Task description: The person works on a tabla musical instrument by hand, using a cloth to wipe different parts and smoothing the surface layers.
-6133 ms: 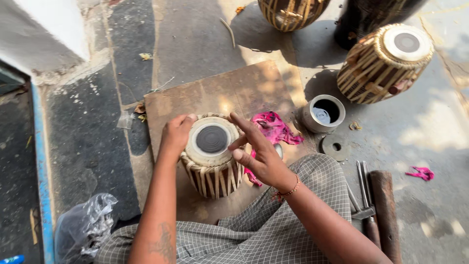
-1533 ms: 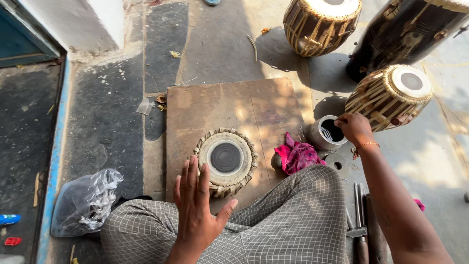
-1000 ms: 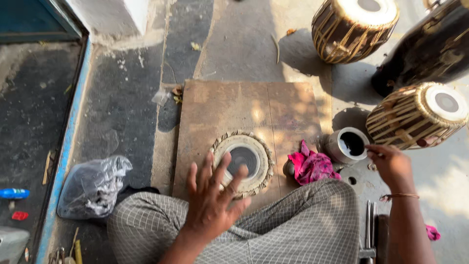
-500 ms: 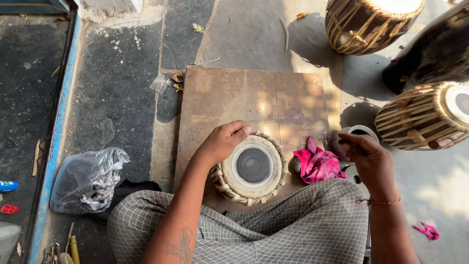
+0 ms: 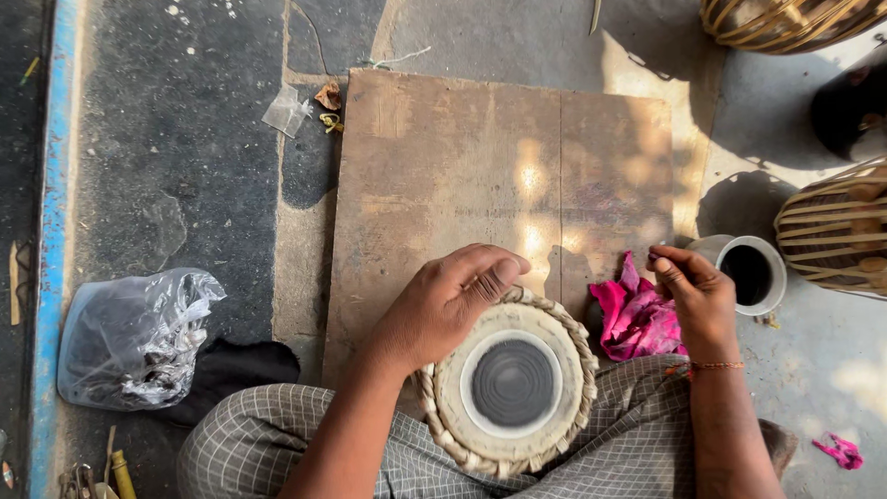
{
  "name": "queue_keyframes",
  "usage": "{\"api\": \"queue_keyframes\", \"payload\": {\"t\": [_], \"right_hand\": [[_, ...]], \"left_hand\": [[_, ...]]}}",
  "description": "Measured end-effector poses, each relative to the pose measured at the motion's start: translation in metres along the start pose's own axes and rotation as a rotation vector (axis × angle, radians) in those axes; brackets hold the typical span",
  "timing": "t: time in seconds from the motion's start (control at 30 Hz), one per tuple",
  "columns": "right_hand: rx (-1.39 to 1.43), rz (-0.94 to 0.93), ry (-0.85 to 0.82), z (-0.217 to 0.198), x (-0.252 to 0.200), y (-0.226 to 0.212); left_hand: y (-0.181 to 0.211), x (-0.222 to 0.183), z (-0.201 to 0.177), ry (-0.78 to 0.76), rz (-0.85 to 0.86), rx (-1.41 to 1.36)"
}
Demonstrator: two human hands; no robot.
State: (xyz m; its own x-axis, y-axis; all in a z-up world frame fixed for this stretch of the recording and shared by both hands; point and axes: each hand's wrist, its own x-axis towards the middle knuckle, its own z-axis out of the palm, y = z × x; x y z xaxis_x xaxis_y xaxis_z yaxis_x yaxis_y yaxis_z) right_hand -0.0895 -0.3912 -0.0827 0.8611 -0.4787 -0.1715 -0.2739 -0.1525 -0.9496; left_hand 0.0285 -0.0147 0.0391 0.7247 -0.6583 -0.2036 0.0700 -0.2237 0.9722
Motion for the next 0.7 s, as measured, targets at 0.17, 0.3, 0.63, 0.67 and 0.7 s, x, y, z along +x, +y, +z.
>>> {"api": "queue_keyframes", "payload": {"t": [0.17,0.3,0.63,0.67,0.7], "right_hand": [[-0.049,0.049,-0.015,0.012,-0.003,-0.009],[-0.047,0.011,-0.063,0.018,-0.007,-0.018],[0.138,-0.203,-0.198,0.045,-0.063,-0.113],[0.022,-0.285,-0.265,0.051,-0.071,-0.130],[-0.094,-0.367,-0.329,0.057,-0.078,-0.148]], "left_hand": [[0.006,-0.004,-0.003,-0.050,0.079,-0.103],[0.007,-0.002,-0.003,-0.087,0.122,-0.120],[-0.010,0.005,0.002,-0.074,-0.043,0.004],[-0.011,0.005,0.002,-0.076,-0.042,0.003],[-0.011,0.006,0.002,-0.078,-0.040,0.002]]}}
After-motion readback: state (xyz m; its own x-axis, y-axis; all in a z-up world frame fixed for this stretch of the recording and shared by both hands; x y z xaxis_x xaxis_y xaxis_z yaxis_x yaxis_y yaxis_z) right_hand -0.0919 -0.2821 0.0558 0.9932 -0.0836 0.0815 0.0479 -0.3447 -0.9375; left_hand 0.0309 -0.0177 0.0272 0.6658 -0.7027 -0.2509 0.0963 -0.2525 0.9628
